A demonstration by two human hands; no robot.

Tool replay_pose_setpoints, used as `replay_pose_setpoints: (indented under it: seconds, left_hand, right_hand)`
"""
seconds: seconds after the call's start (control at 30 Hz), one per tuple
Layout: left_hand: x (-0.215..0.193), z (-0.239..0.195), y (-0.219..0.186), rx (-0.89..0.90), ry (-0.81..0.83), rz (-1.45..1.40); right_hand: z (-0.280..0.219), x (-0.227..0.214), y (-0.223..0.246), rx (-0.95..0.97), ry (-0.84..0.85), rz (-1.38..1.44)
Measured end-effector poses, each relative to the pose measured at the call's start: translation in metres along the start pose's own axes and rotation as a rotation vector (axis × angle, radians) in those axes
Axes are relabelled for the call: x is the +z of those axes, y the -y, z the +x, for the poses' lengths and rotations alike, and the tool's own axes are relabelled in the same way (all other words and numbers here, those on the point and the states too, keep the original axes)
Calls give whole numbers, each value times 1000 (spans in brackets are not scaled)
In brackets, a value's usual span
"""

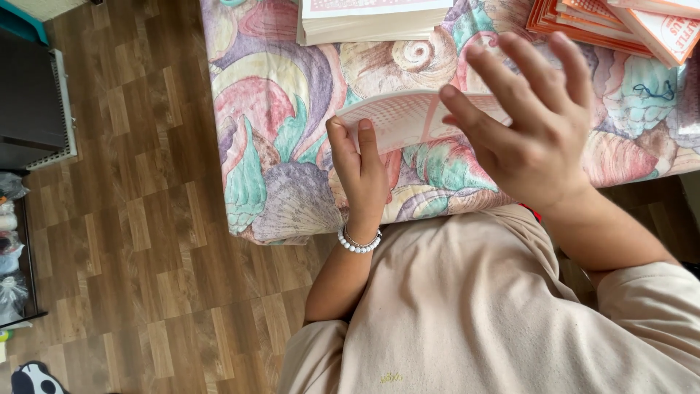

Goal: Folding flat paper bags into their final shape and stacking them.

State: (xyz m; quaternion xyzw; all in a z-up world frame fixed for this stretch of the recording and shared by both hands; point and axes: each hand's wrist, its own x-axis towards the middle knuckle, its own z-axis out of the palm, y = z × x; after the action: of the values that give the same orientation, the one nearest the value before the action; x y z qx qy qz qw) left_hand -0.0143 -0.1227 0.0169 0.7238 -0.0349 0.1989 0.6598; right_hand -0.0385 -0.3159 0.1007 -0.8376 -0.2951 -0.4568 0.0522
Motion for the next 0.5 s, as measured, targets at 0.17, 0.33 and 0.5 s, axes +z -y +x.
replay_pose_setpoints:
  seconds: [0.17, 0.33, 0.5]
  left_hand:
    - [-2, -1, 2, -20, 2, 5]
    - [-25, -4, -30, -8, 135, 12]
    - [-64, 14, -67, 460, 311, 294]
  right_hand:
    - [-1, 14, -11, 13, 86, 65]
    - [-2, 3, -27, 43, 161, 130]
    - [14, -24, -42, 157, 433, 487]
